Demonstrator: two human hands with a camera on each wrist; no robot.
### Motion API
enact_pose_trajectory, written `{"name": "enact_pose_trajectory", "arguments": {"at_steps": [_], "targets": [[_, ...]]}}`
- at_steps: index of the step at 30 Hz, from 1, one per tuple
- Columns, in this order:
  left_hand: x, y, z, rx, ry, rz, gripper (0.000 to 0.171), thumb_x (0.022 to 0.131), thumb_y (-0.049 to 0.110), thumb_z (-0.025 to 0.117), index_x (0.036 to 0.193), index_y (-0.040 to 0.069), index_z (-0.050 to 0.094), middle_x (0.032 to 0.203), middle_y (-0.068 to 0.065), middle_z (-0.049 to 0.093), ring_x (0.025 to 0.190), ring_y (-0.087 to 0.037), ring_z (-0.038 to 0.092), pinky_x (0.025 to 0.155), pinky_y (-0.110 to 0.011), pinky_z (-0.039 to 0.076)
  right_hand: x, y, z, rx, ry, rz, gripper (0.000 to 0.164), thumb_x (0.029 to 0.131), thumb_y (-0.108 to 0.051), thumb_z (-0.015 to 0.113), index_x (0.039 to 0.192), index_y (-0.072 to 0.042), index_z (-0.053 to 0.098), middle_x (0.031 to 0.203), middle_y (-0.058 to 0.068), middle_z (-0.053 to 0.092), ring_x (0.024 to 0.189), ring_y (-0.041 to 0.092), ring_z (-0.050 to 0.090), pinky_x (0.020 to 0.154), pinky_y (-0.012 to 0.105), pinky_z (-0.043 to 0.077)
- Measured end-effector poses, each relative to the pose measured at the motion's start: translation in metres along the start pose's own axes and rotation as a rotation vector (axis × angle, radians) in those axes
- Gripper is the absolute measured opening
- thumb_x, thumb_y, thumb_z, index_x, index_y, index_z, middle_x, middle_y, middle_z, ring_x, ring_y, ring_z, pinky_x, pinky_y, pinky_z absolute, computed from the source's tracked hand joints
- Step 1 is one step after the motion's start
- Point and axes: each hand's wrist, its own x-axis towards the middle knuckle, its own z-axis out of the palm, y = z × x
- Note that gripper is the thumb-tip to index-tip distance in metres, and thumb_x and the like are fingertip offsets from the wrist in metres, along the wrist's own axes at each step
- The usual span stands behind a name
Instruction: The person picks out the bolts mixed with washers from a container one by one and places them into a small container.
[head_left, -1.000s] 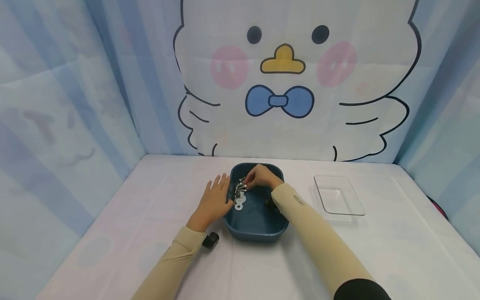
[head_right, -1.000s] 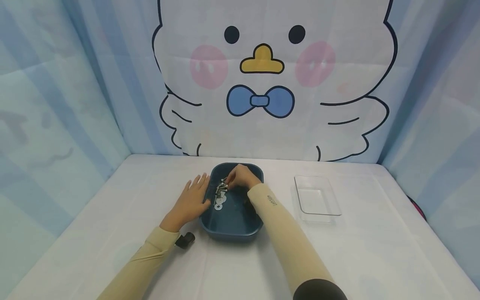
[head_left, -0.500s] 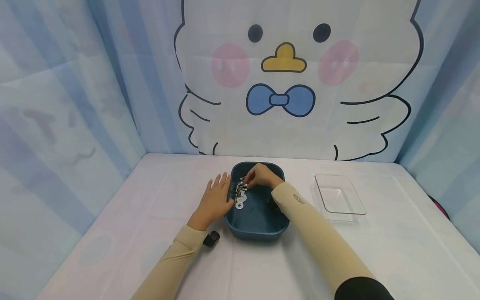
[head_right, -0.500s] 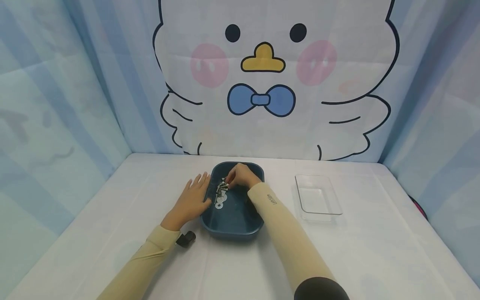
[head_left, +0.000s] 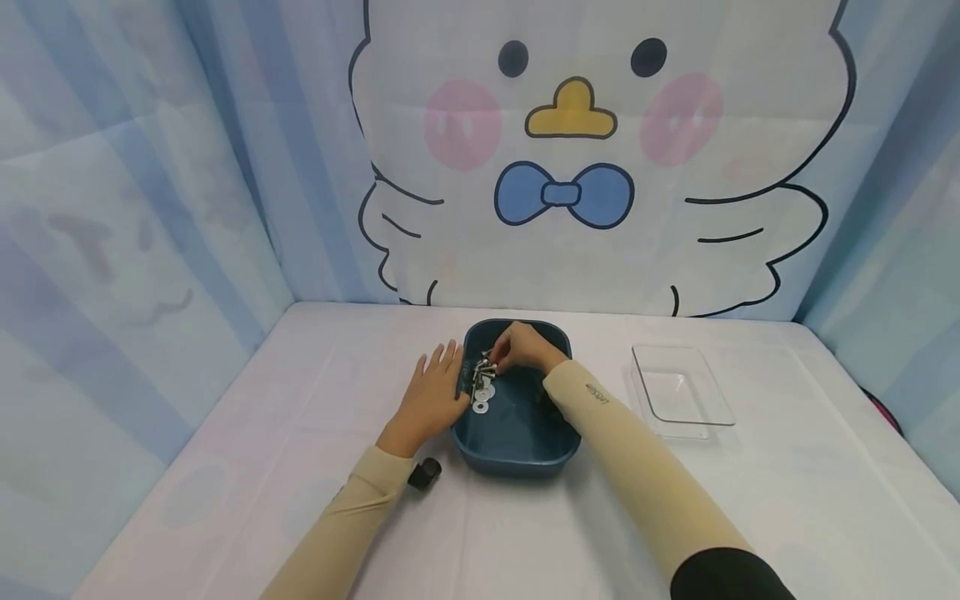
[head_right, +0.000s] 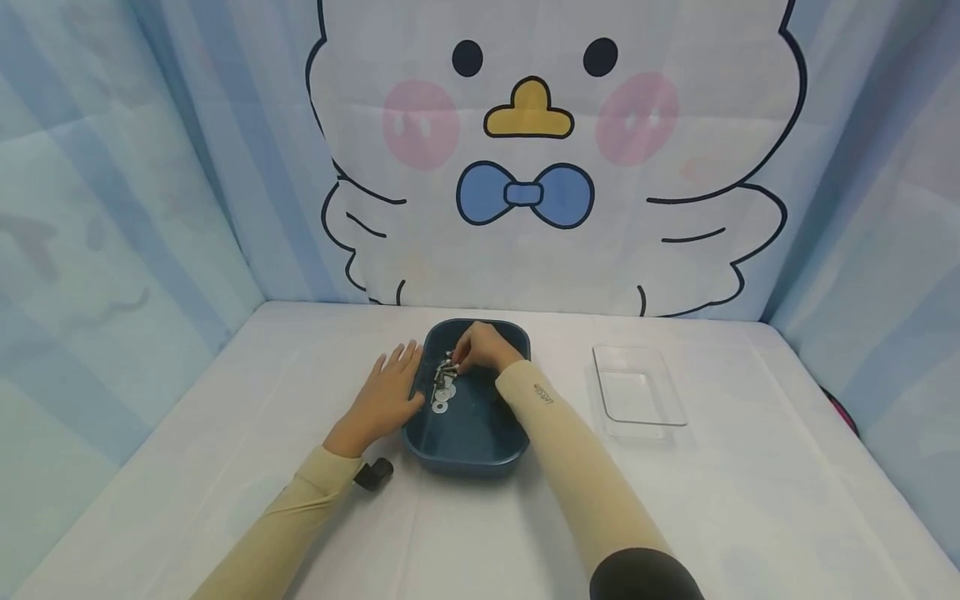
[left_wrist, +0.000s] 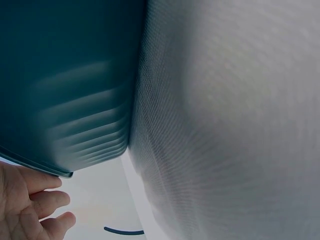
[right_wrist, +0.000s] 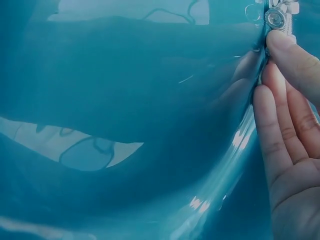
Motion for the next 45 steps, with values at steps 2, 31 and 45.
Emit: {"name": "enact_pose_trajectory", "arguments": {"at_steps": [2, 31, 45], "targets": [[0.0000, 0.0002, -0.0008, -0.002, -0.001, 0.000, 0.070, 0.092, 0.026, 0.050, 0.149, 0.003, 0.018, 0.157, -0.014, 0.017, 0.146, -0.031, 0.014, 0.119, -0.051, 0.011, 0.0004, -0.0010, -0.0004, -0.012, 0.001, -0.005, 0.011, 0.072, -0.001, 0.077, 0.082, -0.004, 0.075, 0.085, 0.010, 0.073, 0.075, 0.014, 0.067, 0.071, 0.026, 0.057], [0.0003, 0.0000, 0.0009, -0.012, 0.014, 0.008, 0.070, 0.092, 0.027, 0.051, 0.149, 0.002, 0.020, 0.156, -0.016, 0.019, 0.146, -0.032, 0.015, 0.119, -0.051, 0.012, 0.0033, 0.0025, 0.0008, -0.017, 0.001, -0.036, 0.012, 0.072, 0.005, 0.069, 0.081, -0.003, 0.072, 0.083, 0.010, 0.071, 0.073, 0.014, 0.064, 0.069, 0.026, 0.055], [0.0004, 0.0014, -0.0008, -0.002, 0.002, 0.001, 0.069, 0.092, 0.028, 0.051, 0.149, 0.002, 0.020, 0.157, -0.015, 0.018, 0.146, -0.032, 0.015, 0.119, -0.051, 0.012, 0.0022, 0.0036, -0.0032, 0.052, -0.002, -0.056, 0.009, 0.078, 0.001, 0.068, 0.087, 0.000, 0.072, 0.088, 0.014, 0.072, 0.077, 0.016, 0.065, 0.073, 0.028, 0.056]]}}
